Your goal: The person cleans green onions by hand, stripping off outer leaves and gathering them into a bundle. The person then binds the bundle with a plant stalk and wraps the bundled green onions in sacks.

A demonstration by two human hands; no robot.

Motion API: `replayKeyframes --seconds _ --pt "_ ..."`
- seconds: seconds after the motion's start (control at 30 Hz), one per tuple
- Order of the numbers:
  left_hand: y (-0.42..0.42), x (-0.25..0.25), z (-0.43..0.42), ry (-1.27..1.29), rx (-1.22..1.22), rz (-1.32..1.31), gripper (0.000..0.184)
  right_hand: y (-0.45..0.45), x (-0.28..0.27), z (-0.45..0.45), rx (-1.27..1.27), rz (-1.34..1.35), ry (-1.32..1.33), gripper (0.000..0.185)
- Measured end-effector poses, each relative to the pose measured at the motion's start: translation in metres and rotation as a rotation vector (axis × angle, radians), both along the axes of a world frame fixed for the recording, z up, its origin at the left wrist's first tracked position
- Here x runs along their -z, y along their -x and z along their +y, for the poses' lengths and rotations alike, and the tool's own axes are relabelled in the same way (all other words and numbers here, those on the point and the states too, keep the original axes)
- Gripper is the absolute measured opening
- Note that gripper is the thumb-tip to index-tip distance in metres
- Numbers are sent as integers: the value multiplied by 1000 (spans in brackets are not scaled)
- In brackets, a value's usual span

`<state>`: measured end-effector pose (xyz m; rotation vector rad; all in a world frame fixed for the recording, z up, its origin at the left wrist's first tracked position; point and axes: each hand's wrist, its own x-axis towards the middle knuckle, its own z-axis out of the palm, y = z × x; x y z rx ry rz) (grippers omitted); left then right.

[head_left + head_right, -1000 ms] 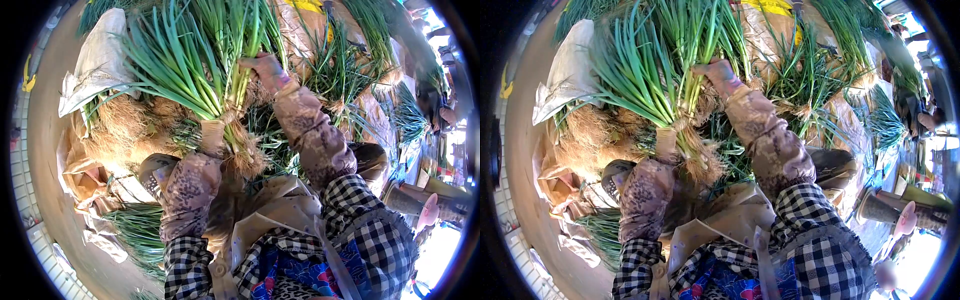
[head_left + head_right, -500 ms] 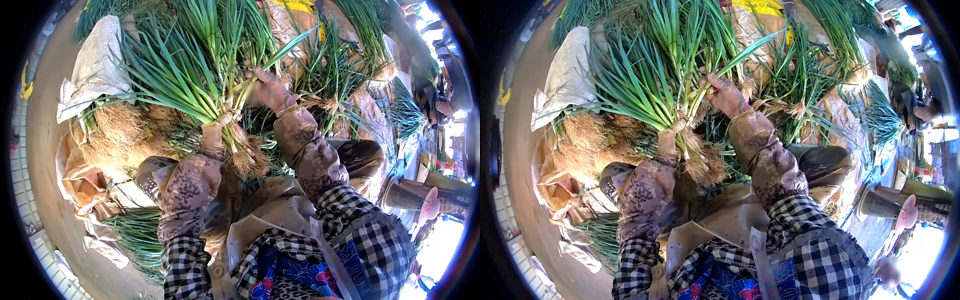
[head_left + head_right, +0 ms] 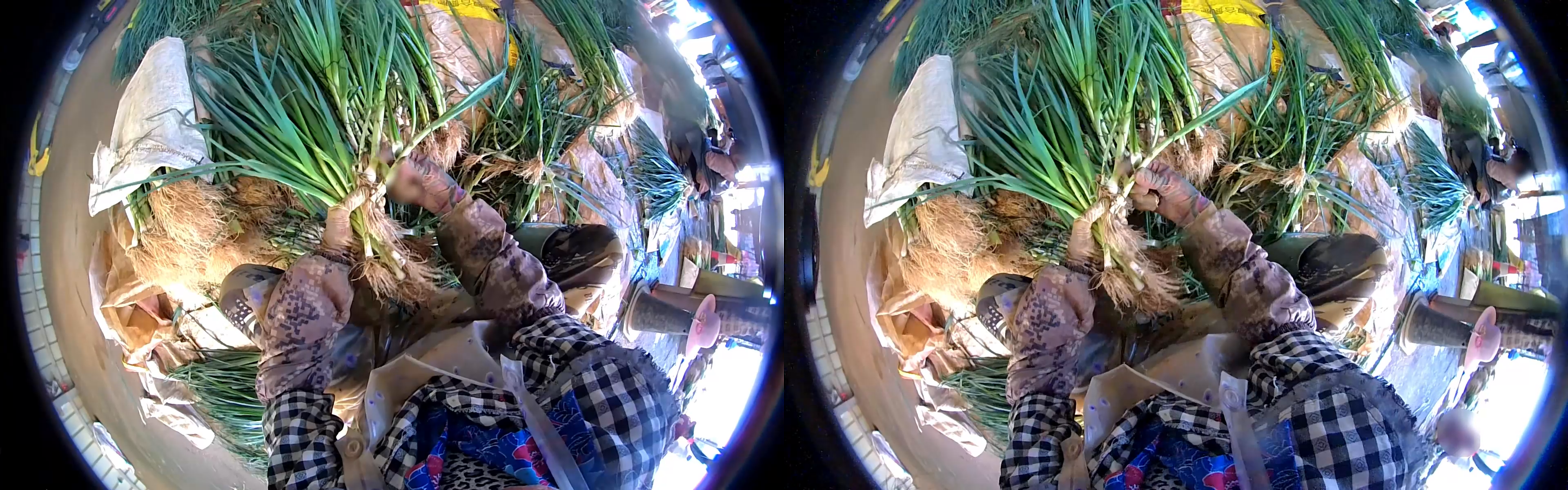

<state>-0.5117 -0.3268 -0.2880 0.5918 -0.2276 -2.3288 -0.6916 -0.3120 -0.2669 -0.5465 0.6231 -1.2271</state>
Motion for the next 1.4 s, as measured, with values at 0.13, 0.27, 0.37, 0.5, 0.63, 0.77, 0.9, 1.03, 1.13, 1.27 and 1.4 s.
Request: replayKeyframes --seconds 0.13,0.27,0.37,0.5,0.63,0.77,0.9,1.03,1.13,1.27,1.4 --pt "-3 -15 3 21 -37 -117 33 1 -11 -23 109 572 199 25" --pt "2 16 0 375 -43 -499 31 -6 1 -43 355 1315 394 37" --pt "-1 18 -2 389 -37 -574 29 -36 -17 -30 159 1622 200 35" --pt "-14 35 -16 169 3 -529 17 -39 -27 4 213 880 160 20" --pt "-1 15 -13 143 21 -738 15 -34 -46 41 264 794 291 13" --pt "-2 40 -20 239 54 -836 14 21 -114 63 586 722 94 18" --pt "3 20 -12 182 -113 -528 14 159 -106 75 881 1053 -280 33" --pt "5 17 -2 191 -200 -339 21 199 -59 94 600 2192 -392 49" --pt "6 8 7 278 -148 -361 25 138 -16 60 799 1773 402 54" --pt "-2 22 13 499 -216 -466 24 10 -48 14 94 1752 240 44" --pt "-23 3 17 432 -172 -513 26 -33 -25 23 -192 1285 279 19"
